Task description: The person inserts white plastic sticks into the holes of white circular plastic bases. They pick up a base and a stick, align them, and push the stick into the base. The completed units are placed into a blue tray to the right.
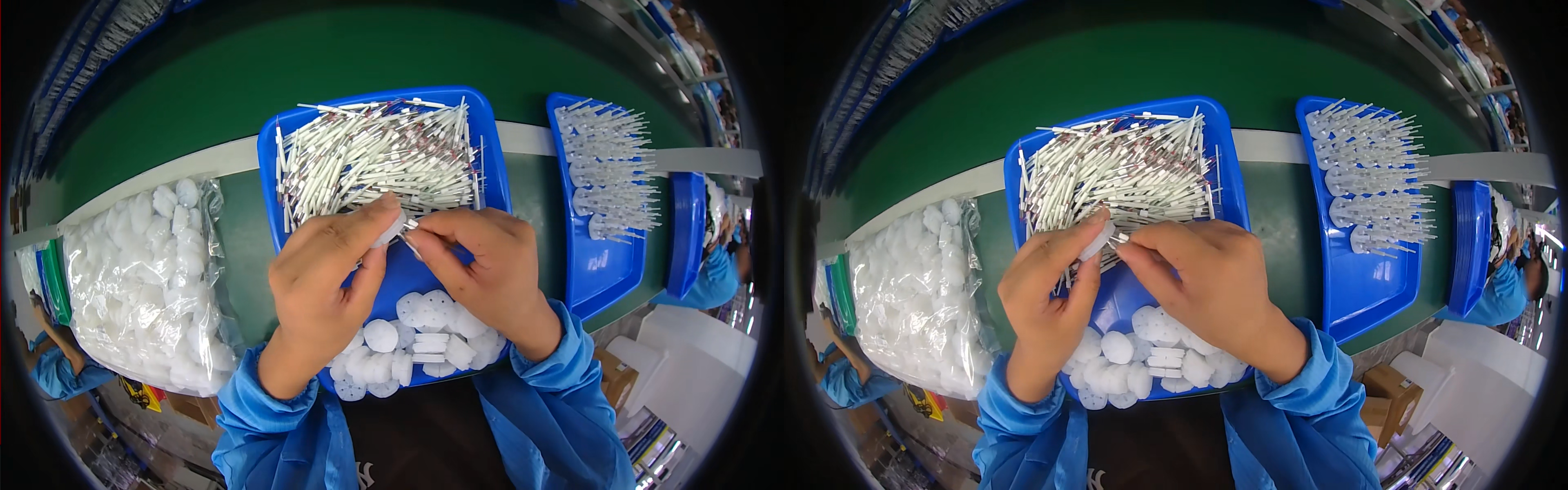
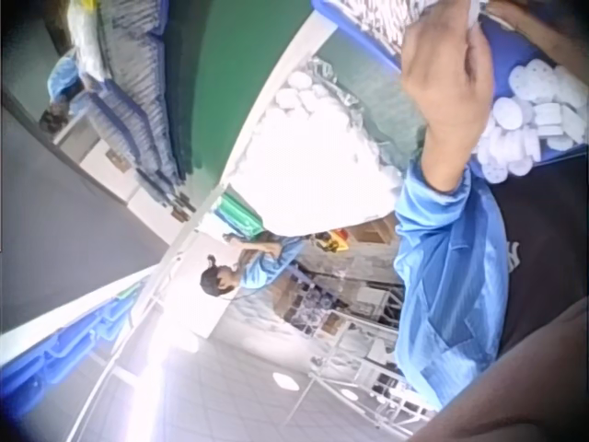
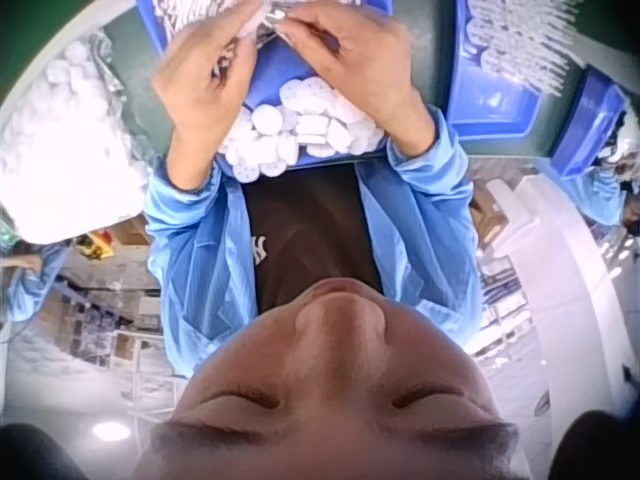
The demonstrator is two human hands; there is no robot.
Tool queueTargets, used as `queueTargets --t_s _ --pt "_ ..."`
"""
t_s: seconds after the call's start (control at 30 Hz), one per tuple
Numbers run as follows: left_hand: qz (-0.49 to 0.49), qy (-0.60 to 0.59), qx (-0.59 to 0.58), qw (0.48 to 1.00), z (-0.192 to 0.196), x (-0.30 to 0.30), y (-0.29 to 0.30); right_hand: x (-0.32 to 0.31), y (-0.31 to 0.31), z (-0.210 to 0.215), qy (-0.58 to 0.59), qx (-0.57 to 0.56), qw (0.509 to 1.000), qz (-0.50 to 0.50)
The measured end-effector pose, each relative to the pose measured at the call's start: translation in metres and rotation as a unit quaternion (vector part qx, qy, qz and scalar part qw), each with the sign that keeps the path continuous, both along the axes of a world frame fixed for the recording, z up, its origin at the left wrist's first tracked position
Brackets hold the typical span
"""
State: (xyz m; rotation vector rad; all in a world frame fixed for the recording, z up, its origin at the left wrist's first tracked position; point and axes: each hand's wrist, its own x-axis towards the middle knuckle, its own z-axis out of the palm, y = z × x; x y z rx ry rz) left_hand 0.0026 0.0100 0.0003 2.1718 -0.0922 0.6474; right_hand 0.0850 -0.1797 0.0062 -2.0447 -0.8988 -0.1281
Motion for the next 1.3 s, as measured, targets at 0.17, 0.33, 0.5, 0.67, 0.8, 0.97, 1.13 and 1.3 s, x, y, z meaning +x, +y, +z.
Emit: queueTargets --t_s 0.17,0.33,0.5,0.67,0.8,0.97,1.13,1.3 --pt "0.022 0.054 0.01 0.998 0.011 -0.01 -0.01 -0.001 0.0 0.007 -0.093 -0.023 0.995 -0.017" --pt "0.004 0.082 -0.018 0.996 0.012 -0.014 -0.011 -0.001 -0.001 0.007 -0.073 -0.016 0.997 -0.001" --pt "-0.003 0.097 -0.301 0.949 0.011 -0.007 -0.013 0.006 -0.001 0.004 -0.014 0.035 0.999 0.018" --pt "-0.01 0.024 -0.081 0.996 0.006 -0.003 -0.003 0.01 -0.003 0.012 0.134 0.1 0.985 0.043" --pt "-0.023 -0.01 0.005 1.0 0.009 -0.002 -0.003 0.006 -0.005 0.004 0.234 0.12 0.961 0.084" --pt "-0.036 -0.03 0.007 0.999 0.008 -0.002 -0.004 0.0 -0.005 -0.001 0.267 0.145 0.948 0.09" --pt "-0.044 -0.027 -0.032 0.998 0.007 -0.003 -0.005 0.002 -0.008 0.002 0.317 0.191 0.924 0.099" --pt "-0.083 0.008 -0.034 0.996 0.008 -0.007 -0.004 0.004 -0.012 0.004 0.346 0.177 0.916 0.097"
